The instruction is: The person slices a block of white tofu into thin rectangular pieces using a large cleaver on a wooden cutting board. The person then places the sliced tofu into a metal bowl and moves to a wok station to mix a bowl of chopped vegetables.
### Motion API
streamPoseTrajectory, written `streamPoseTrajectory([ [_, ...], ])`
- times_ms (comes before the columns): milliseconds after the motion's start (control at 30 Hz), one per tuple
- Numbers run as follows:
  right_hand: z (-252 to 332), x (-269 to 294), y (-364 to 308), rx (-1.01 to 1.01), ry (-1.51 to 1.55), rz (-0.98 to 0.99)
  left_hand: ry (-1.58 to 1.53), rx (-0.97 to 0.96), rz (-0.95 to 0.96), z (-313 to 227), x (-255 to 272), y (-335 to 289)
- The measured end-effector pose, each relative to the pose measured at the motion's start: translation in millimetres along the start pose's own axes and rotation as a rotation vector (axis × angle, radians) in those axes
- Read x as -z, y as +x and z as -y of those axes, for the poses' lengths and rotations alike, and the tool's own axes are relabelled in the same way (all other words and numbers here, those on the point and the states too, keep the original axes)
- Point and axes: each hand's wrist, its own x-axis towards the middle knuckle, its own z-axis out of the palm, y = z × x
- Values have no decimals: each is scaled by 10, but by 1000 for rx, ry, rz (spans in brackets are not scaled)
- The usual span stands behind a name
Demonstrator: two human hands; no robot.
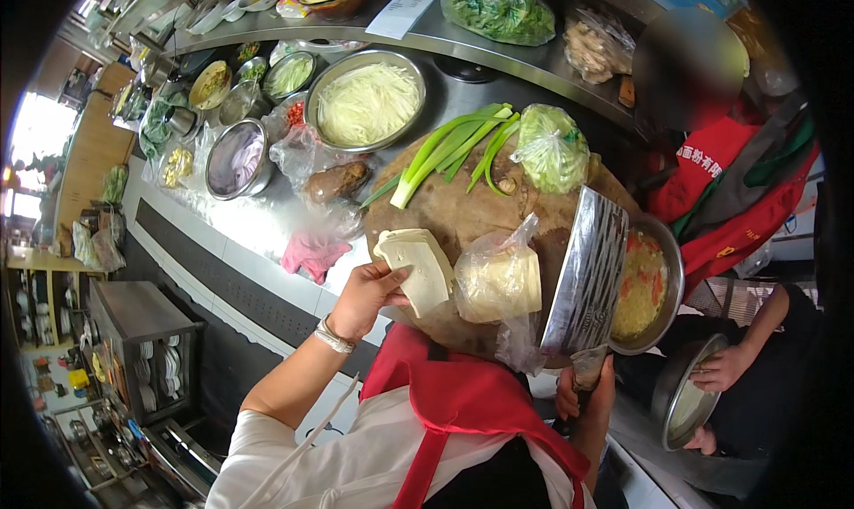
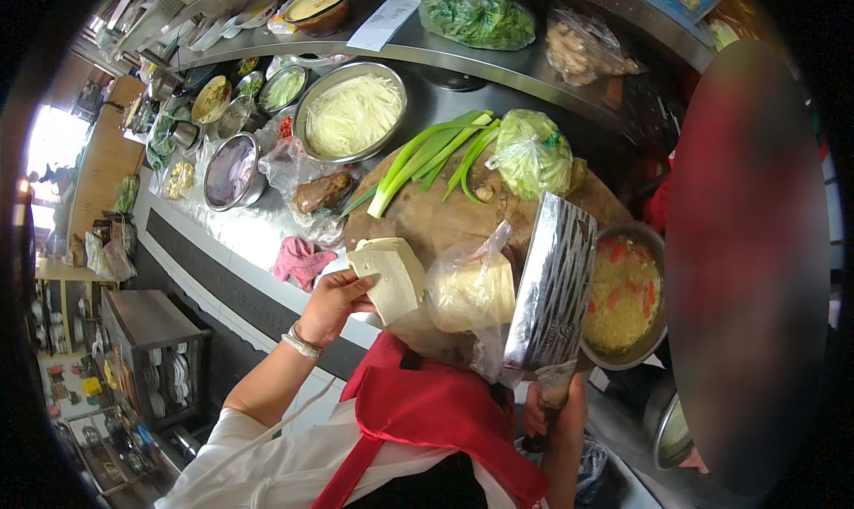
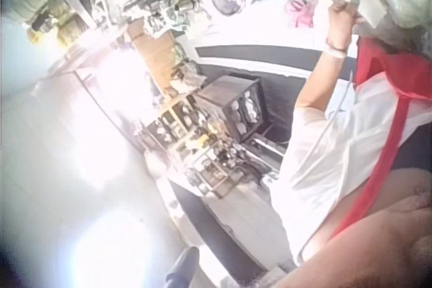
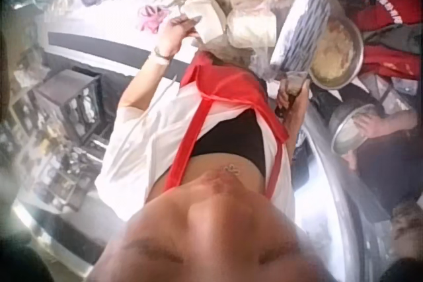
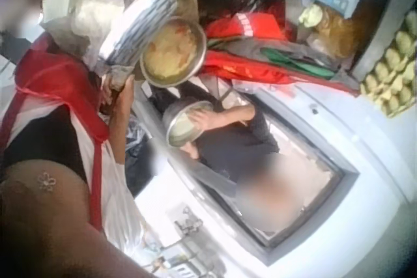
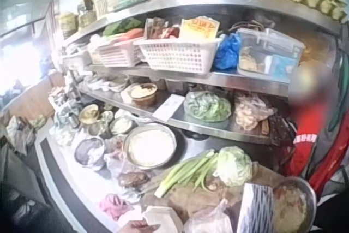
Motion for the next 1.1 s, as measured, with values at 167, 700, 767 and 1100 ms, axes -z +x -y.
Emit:
streamPoseTrajectory([
  [167, 1, 16, 54, -22, 12, -48, 569, -177, -85, 69, 101, 16],
  [700, -122, 138, -137, 179, -605, -249, 1141, -1252, 477, -179, -1494, 230],
  [767, -66, 78, -144, 155, -718, -243, 1261, -1246, 502, -21, -1570, 414],
  [1100, -202, 110, -136, 323, -964, -252, 1656, -970, 504, -31, -1469, 449],
])
